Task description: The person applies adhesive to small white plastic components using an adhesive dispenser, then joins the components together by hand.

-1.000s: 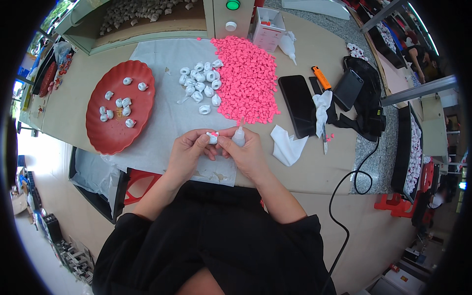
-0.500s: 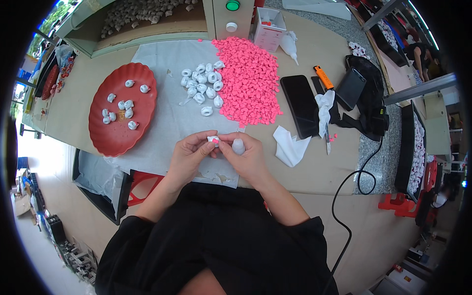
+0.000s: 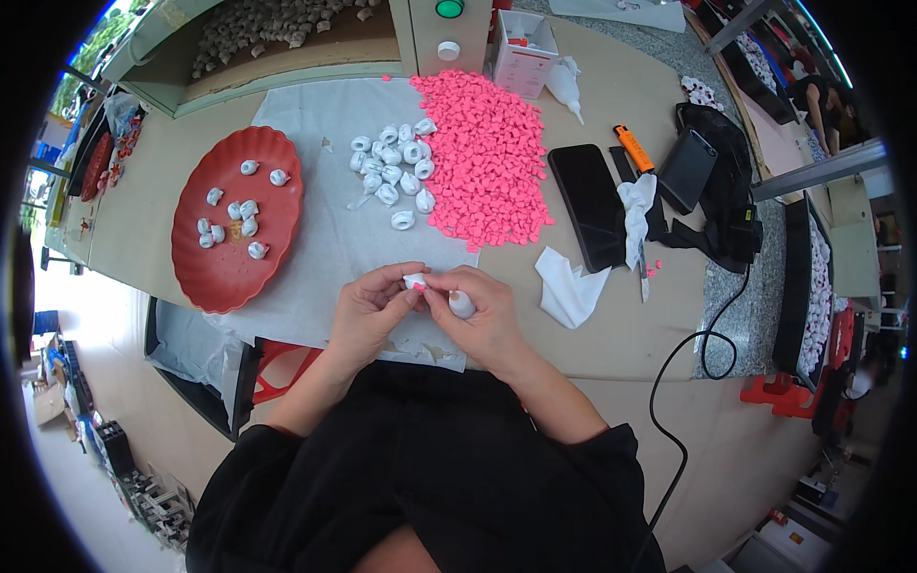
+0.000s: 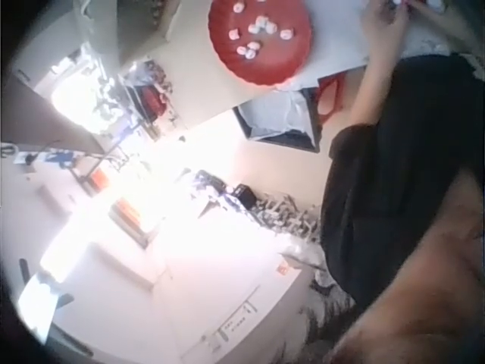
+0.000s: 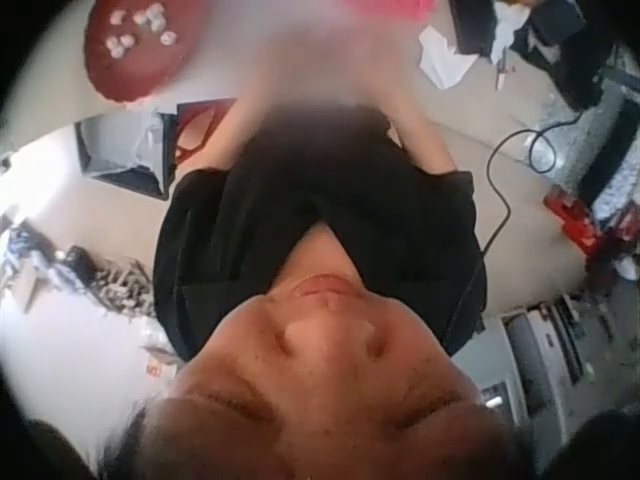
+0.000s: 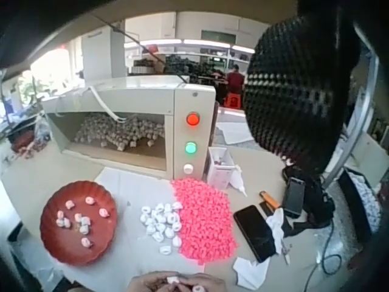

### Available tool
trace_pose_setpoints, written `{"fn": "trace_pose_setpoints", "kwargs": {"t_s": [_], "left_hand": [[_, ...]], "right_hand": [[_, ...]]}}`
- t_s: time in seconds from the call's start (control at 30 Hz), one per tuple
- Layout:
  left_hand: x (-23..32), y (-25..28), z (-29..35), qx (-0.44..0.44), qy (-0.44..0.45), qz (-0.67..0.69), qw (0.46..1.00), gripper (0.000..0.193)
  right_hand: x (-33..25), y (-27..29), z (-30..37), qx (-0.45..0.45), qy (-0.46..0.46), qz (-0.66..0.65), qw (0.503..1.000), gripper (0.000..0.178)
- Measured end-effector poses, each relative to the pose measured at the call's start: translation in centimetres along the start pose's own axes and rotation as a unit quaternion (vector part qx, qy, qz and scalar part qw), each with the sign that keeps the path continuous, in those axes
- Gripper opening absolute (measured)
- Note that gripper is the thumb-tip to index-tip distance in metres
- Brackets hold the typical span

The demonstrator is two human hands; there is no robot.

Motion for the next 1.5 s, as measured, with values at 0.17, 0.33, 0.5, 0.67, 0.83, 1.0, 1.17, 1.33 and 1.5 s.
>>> {"fn": "trace_pose_setpoints", "kwargs": {"t_s": [0.17, 0.33, 0.5, 0.67, 0.83, 1.0, 1.17, 1.33, 1.5], "left_hand": [[0.1, -0.1, 0.0, 0.006, -0.005, 0.008, 1.0, 0.028], [-0.3, 0.1, -0.1, 0.001, 0.01, -0.018, 1.0, 0.026], [-0.5, 0.5, 0.0, 0.013, 0.013, -0.042, 0.999, 0.026], [0.1, 0.4, 0.3, 0.016, 0.004, -0.018, 1.0, 0.026], [10.3, 6.6, 5.5, 0.342, -0.262, -0.364, 0.826, 0.023], [13.6, 3.7, 4.5, 0.347, -0.319, -0.628, 0.619, 0.022], [8.3, 0.6, -2.1, 0.256, -0.188, -0.616, 0.72, 0.024], [5.7, 0.3, -2.8, 0.213, -0.175, -0.628, 0.728, 0.025], [5.0, 0.5, -1.0, 0.184, -0.153, -0.451, 0.86, 0.029]], "right_hand": [[-0.1, 0.0, 0.0, 0.003, 0.012, 0.008, 1.0, 0.018], [-0.2, 0.0, 0.1, 0.002, 0.031, 0.005, 1.0, 0.019], [-0.8, -0.3, 0.1, -0.005, 0.054, 0.03, 0.998, 0.018], [-0.3, -0.3, 0.1, 0.001, 0.014, 0.009, 1.0, 0.017], [3.1, 0.9, 0.8, 0.01, -0.074, -0.203, 0.976, 0.03], [2.6, 0.5, 0.1, 0.056, -0.098, -0.208, 0.972, 0.025], [3.2, 1.0, 0.7, 0.072, -0.18, -0.271, 0.943, 0.032], [2.9, 3.5, 0.8, 0.165, -0.17, -0.308, 0.921, 0.033], [2.5, 6.4, 0.7, 0.217, -0.09, -0.278, 0.931, 0.028]]}}
Point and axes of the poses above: each hand's wrist, its own z-axis away from the middle knuckle, its own y-axis out of the back of the hand, x = y × z, the point moved 10 cm from there along -z, towards the middle knuckle, and after that the axes turned 5 degrees about y, right-handed, at the moved point
